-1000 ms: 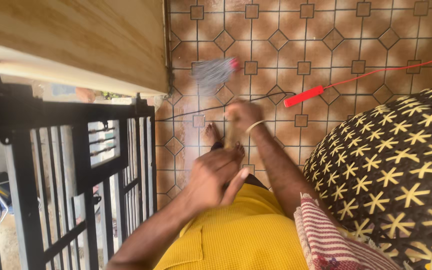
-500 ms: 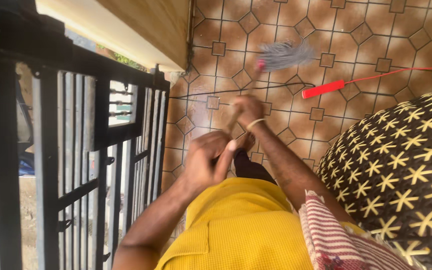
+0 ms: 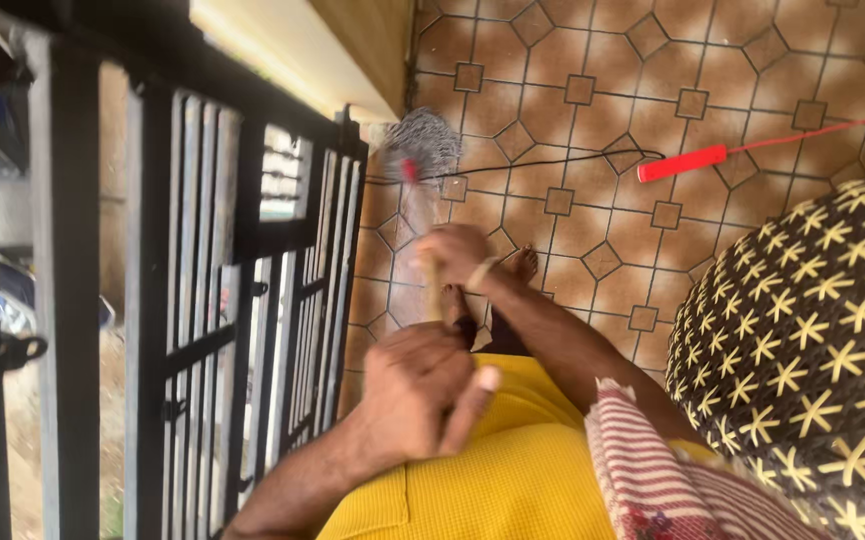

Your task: The person mops a tiled floor in a narrow area, moving a mop back and forth across the surface, then dips the mop into a bucket and wrings it out by hand.

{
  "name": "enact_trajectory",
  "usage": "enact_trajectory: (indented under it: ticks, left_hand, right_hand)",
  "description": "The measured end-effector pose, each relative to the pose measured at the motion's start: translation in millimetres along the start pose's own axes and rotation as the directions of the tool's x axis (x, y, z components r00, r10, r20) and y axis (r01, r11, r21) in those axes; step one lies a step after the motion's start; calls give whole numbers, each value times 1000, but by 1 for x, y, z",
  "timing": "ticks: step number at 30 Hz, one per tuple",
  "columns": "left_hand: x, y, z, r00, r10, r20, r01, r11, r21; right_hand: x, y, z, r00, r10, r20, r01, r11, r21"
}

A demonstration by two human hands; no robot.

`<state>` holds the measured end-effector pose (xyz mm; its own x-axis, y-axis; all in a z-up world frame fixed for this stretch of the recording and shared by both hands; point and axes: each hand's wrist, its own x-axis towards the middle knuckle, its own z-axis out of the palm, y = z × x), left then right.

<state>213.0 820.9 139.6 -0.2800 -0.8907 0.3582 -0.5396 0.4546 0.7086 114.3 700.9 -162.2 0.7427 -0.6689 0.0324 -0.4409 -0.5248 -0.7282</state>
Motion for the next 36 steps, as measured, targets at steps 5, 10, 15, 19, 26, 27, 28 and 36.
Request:
enact_trajectory:
  ticks: [5,10,15,19,26,27,28,36]
  left_hand:
    - [-3,-39,25,995,43,94,-22,976,-216]
    - [-26,-50,24,986,-85,-146,41,959,-282]
    - [-31,-29,16,977,-87,-195,58,987,-151]
    - [-26,-28,17,986,-88,-140,76,993,-89]
    - [-15,10,65,982,109,152,-74,973,-220]
    - [-13,13,73,974,121,189,-73,967,-245]
    - [-11,15,83,965,135,225,-72,960,-269]
    - [1,9,167,958,196,209,-112,927,-358]
  right_hand:
    - [-21,27,-25,955,246,-167,-252,968,-11]
    - [6,27,12,893,179,-413,-154,984,92]
    - [36,-6,58,941,192,-277,-133,967,216]
    - [43,-10,57,968,211,-137,-193,972,130]
    - [-52,21,-12,985,115,-125,-114,993,20]
    - [-67,26,-19,973,163,-164,-167,986,-15]
    - [-82,33,-27,957,207,-204,-221,974,-48]
    - [-158,115,-68,733,492,-470,-535,843,47]
